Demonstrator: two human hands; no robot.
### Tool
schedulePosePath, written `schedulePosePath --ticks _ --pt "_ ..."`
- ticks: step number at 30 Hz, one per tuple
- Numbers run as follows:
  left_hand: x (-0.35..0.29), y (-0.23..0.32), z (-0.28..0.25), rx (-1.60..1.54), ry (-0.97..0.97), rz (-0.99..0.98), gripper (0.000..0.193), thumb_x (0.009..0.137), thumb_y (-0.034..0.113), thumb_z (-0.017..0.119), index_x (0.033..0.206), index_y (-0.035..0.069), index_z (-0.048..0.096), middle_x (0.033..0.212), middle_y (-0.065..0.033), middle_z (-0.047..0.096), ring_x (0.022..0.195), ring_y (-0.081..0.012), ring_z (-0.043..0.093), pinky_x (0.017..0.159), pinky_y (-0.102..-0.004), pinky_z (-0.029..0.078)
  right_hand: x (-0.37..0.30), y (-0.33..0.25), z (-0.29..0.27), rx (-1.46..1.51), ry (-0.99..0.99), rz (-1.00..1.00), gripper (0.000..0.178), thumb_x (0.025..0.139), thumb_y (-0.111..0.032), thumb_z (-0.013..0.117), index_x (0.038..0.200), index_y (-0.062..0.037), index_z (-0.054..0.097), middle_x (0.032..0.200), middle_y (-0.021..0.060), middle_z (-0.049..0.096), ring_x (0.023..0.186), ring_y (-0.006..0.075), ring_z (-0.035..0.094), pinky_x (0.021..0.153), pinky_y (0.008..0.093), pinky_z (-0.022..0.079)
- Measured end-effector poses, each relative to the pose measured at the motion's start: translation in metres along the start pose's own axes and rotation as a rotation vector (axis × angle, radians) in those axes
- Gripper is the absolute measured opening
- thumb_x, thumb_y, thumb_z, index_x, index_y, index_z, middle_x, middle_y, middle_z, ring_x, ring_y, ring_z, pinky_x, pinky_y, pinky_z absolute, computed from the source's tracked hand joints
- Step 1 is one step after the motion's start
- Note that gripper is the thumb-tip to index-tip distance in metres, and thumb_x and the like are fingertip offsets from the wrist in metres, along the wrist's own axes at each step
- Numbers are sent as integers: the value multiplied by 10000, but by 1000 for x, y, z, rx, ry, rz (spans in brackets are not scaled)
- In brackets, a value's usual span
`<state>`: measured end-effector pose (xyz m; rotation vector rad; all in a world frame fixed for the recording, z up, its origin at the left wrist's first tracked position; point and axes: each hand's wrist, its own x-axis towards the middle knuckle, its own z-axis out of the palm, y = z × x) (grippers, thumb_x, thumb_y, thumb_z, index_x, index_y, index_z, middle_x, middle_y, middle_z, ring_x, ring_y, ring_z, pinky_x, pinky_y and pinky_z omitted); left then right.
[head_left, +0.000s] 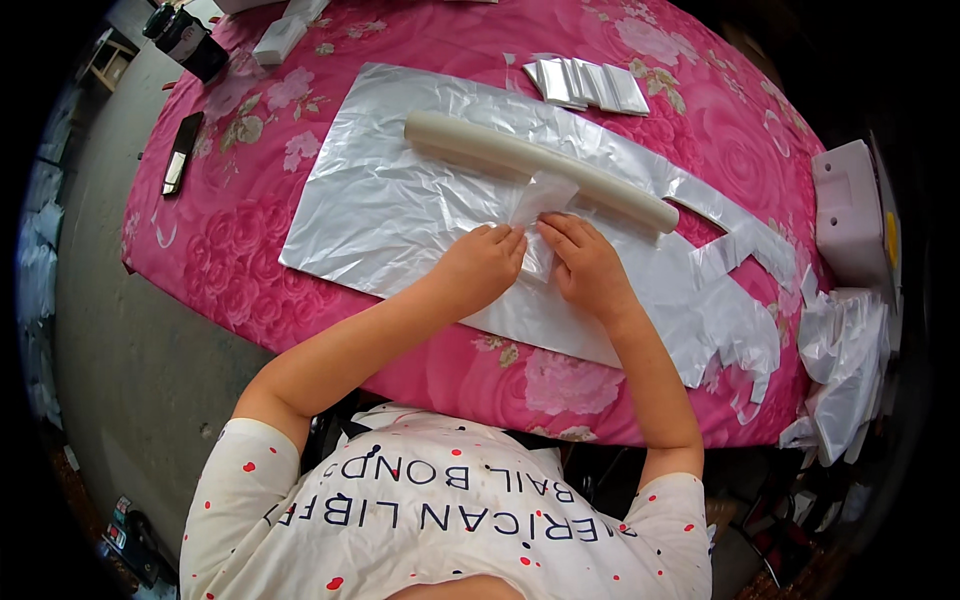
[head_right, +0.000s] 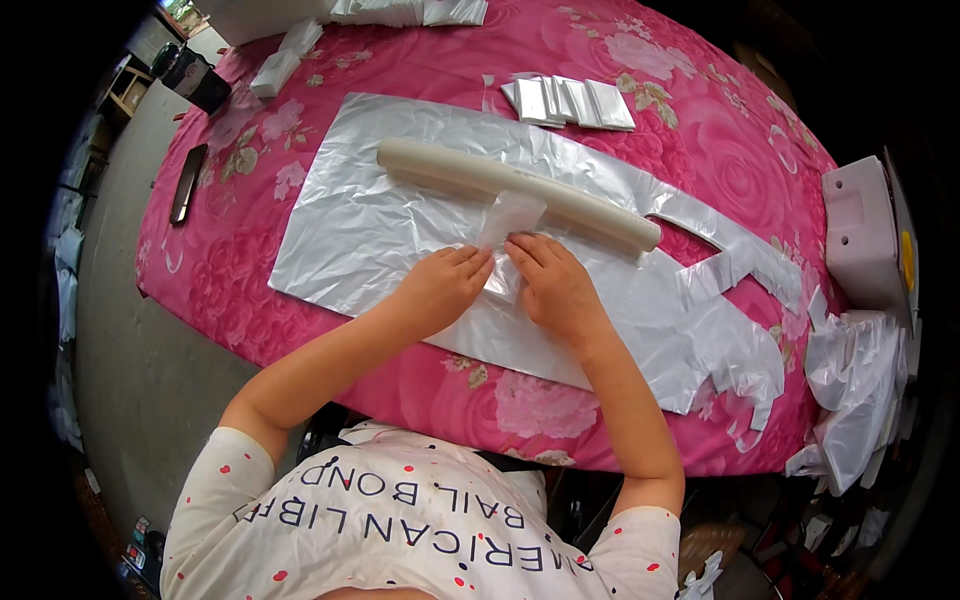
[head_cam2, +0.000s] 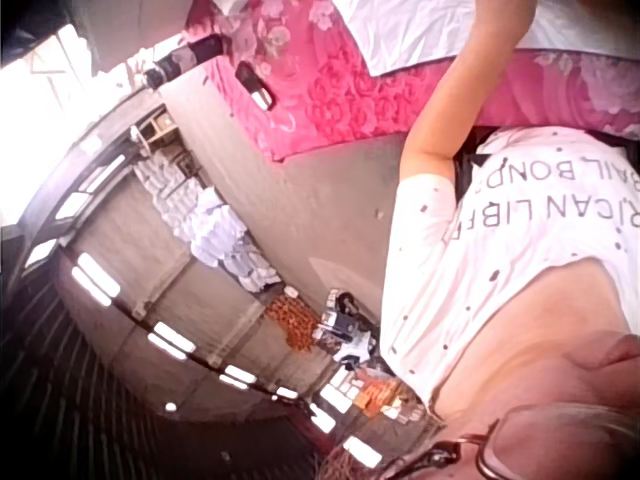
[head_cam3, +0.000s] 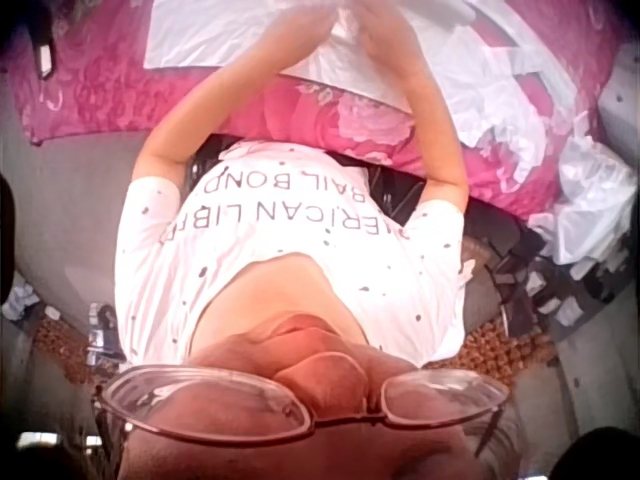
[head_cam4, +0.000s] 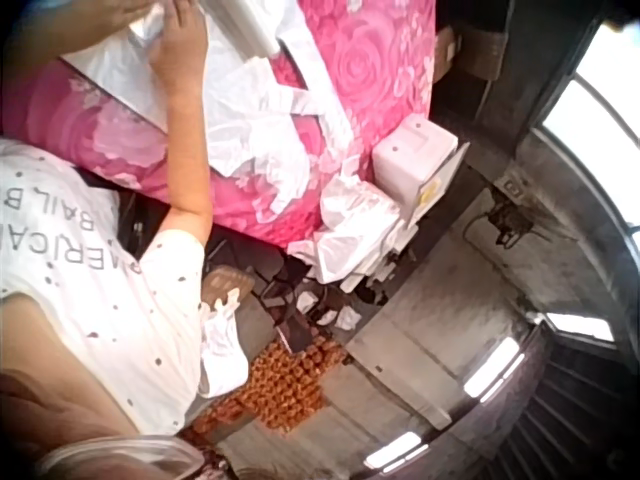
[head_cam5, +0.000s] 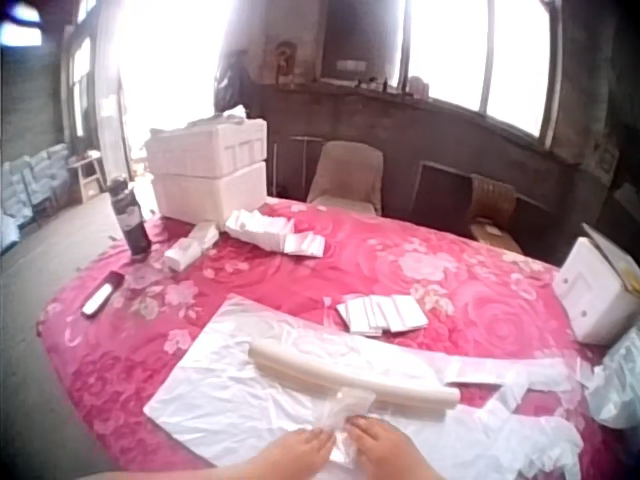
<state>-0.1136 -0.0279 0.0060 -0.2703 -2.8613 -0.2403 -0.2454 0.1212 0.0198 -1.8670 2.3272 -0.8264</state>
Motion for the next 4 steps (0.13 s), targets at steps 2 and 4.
schedulePosePath --ticks 2,4 --pt "-10 7 -3 -91 -53 17 386 706 73 569 1073 -45 560 1146 -151 571 1037 -264 560 921 -364 429 -4 -1 0 67 -50 -27 424 660 63 540 1067 -43 594 1096 114 569 1014 261 536 887 355 444" --pt "-24 12 -3 -89 50 158 394 705 89 564 1073 -50 570 1174 -173 558 1108 -262 523 962 -322 400 -11 -2 1 102 -76 -35 432 655 72 540 1064 -53 597 1080 114 573 995 259 541 875 347 450"
